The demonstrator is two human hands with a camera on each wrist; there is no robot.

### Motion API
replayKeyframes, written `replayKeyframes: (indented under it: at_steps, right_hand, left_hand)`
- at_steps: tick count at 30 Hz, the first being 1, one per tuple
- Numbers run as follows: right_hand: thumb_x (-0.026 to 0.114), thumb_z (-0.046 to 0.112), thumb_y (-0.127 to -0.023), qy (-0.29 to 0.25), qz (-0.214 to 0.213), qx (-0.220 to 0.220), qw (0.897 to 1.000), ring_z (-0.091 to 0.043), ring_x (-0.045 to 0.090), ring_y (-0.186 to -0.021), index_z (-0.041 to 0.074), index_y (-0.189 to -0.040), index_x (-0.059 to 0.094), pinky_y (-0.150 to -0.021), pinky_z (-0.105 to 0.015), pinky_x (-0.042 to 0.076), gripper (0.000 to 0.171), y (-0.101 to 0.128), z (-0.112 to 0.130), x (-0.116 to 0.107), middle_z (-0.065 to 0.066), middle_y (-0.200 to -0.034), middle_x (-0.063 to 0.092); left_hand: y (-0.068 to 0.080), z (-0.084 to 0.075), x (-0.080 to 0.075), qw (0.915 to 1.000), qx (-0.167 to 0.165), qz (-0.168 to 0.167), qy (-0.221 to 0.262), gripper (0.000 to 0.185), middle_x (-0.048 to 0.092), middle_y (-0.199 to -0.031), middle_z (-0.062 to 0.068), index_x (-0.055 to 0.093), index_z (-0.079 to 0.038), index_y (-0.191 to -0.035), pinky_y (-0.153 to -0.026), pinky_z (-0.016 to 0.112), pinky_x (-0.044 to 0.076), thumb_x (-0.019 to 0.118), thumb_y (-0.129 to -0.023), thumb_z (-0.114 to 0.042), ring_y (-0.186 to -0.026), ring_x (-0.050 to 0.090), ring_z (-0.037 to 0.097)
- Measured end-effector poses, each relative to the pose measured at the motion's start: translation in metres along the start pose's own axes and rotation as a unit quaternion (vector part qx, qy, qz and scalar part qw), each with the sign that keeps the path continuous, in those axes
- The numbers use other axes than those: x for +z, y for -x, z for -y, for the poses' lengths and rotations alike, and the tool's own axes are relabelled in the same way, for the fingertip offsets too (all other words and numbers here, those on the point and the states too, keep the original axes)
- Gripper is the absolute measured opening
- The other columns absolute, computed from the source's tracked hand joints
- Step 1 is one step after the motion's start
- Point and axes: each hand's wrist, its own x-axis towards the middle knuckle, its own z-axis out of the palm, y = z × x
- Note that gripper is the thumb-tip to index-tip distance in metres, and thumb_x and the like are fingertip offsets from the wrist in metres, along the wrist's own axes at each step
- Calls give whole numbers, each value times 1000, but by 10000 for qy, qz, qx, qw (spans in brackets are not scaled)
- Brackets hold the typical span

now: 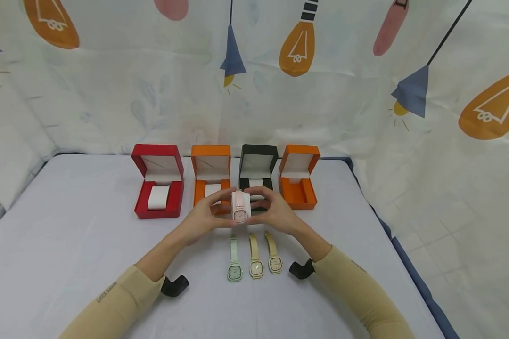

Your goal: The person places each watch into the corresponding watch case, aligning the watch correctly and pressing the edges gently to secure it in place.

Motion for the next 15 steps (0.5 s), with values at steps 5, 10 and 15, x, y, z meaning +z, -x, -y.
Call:
replayKeyframes:
  at_steps: [5, 10, 15]
  right_hand:
    - [85, 3, -83, -86, 111, 108, 9998, -26, 60, -121, 16, -148, 50, -99, -43, 54, 75, -1, 0, -1, -1, -147, 51]
    - [83, 4, -86, -337, 303, 152, 9989, -29, 59, -124, 17, -152, 45, -103, -44, 51, 77, -1, 1, -3, -7, -148, 49]
    - [82, 6, -88, -399, 387, 252, 9981, -29, 59, -124, 18, -153, 44, -102, -43, 51, 77, 0, 1, -4, -9, -147, 49]
  left_hand:
    - [1, 2, 2, 9999, 25, -102, -4, 83, 45, -149, 10, 42, -21, -156, -105, 47, 49, 85, -86, -12, -135, 47, 36]
    - [2, 0, 2, 9999, 12, -123, 111, 83, 47, -146, 10, 43, -21, -156, -102, 45, 51, 85, -85, -11, -132, 50, 35]
    - [3, -1, 2, 9999, 22, -71, 107, 82, 46, -148, 10, 42, -20, -156, -103, 46, 50, 85, -86, -10, -134, 48, 36]
